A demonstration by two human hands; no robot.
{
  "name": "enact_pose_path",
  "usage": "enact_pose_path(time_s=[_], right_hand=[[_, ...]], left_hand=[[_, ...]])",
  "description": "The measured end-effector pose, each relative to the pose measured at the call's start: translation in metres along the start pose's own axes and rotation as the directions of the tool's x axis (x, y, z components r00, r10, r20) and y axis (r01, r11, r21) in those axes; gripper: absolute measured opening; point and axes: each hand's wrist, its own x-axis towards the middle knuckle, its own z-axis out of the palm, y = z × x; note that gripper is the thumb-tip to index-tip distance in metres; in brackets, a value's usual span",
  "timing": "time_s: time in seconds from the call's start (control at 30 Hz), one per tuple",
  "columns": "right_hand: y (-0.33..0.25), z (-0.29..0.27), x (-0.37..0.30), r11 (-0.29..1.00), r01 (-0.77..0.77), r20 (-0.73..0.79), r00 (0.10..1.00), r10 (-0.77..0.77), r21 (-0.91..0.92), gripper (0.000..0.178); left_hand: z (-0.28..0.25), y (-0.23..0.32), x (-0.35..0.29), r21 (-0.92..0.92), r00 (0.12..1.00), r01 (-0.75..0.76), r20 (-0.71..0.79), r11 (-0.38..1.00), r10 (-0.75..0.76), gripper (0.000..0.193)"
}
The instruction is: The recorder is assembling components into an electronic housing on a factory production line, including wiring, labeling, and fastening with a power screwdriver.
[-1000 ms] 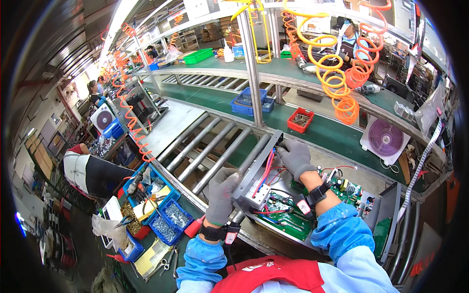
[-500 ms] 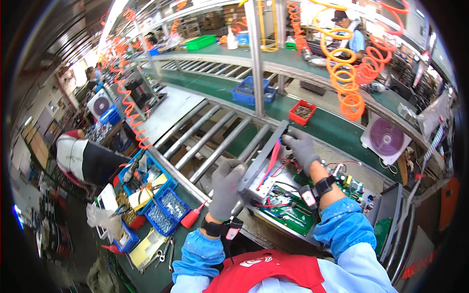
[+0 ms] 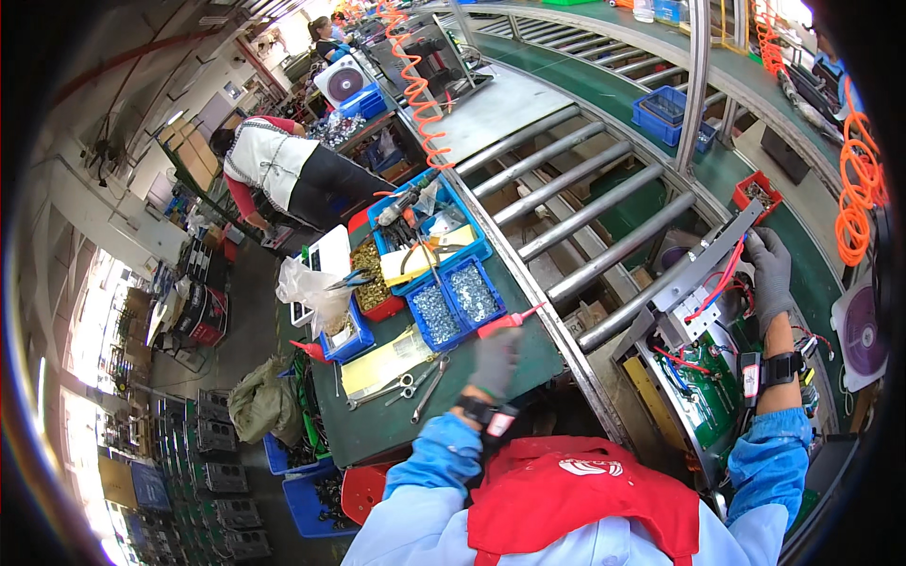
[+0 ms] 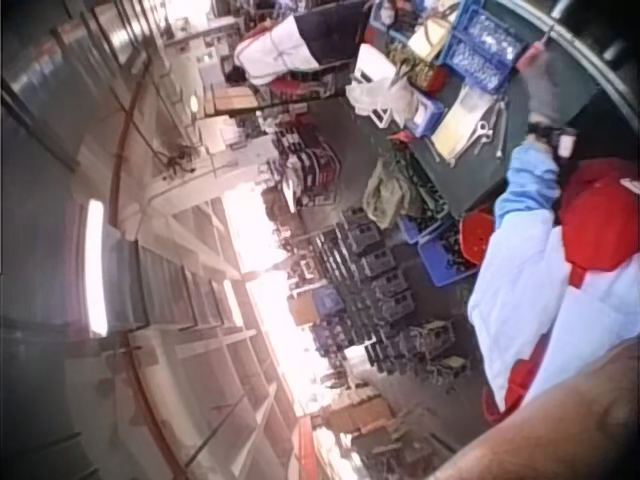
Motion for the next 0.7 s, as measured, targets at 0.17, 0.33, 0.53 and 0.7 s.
enact_pose_path(time_s=[0.17,0.33,0.53,0.7], right_hand=[[-0.004,-0.002,-0.001,0.997,-0.006,0.049,0.999,0.002,0.078,0.026],[-0.006,0.002,-0.001,0.993,-0.094,0.062,0.994,0.090,0.067,0.024],[-0.007,0.002,-0.003,0.997,-0.026,-0.013,1.000,0.027,0.071,0.026],[-0.006,0.003,-0.002,0.999,-0.041,-0.040,0.998,0.041,0.013,0.029]], left_hand=[[-0.122,0.039,0.045,-0.078,0.921,-0.258,-0.321,0.963,0.220,0.064],[-0.146,0.071,0.040,-0.130,0.973,-0.101,-0.221,0.986,0.070,0.102],[-0.147,0.051,0.050,-0.271,0.990,-0.117,-0.107,0.956,0.091,0.059],[-0.181,0.038,0.085,0.766,0.886,-0.434,0.267,0.474,0.379,0.031]])
